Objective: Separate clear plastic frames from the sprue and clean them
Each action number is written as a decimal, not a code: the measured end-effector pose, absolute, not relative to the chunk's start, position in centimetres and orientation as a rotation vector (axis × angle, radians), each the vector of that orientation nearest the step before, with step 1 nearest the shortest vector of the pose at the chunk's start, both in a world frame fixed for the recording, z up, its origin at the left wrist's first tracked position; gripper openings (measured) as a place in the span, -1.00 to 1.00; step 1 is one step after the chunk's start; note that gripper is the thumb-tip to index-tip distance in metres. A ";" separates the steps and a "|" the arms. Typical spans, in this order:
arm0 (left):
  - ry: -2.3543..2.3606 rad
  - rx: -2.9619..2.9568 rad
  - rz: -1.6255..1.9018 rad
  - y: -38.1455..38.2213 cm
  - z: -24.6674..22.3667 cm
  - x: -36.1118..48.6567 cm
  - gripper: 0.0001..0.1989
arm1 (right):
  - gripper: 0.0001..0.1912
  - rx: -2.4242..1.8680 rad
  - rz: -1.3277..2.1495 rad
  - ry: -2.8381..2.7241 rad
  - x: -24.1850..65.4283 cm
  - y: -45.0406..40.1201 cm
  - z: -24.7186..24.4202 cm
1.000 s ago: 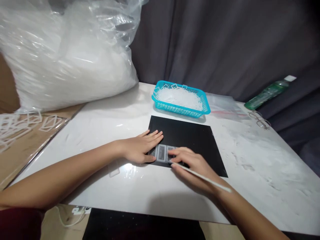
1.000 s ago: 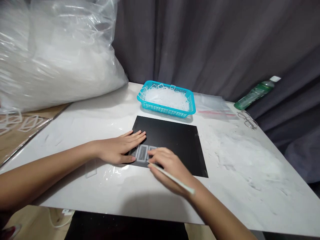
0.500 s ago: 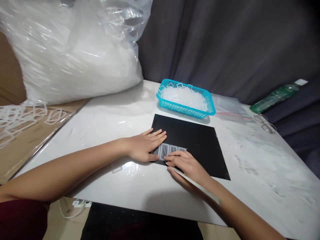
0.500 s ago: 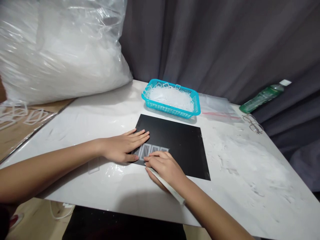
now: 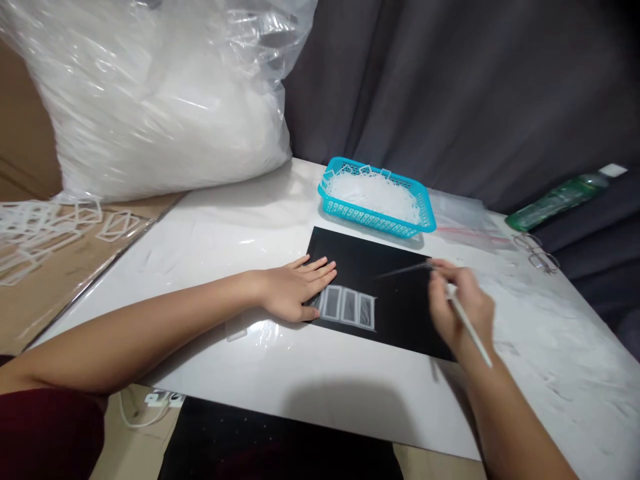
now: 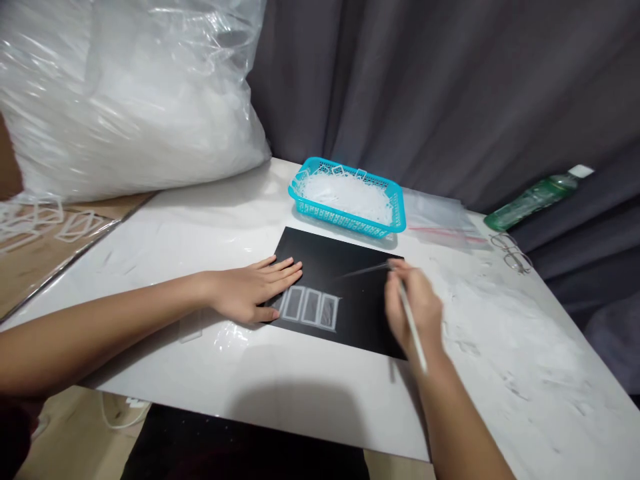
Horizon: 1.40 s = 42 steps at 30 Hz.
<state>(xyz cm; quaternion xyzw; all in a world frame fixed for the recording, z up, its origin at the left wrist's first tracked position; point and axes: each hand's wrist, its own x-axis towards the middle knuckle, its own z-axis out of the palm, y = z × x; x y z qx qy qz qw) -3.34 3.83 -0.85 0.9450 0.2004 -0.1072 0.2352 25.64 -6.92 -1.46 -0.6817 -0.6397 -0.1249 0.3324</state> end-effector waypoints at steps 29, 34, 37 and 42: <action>0.532 2.554 -0.360 5.6 -0.3 -4.6 0.03 | -0.90 -1.111 0.318 -2.416 14.2 -7.0 -2.7; 0.550 2.552 -0.146 5.7 -0.2 -4.6 0.00 | -0.87 -1.191 0.294 -2.162 14.7 -7.4 -2.7; 0.675 2.421 0.138 5.1 0.3 -4.2 -0.33 | -0.88 -1.321 0.259 -1.890 15.3 -7.7 -2.6; 0.716 1.990 0.259 3.0 0.7 -3.2 -0.57 | -0.84 -1.295 0.230 -1.802 15.7 -8.2 -2.6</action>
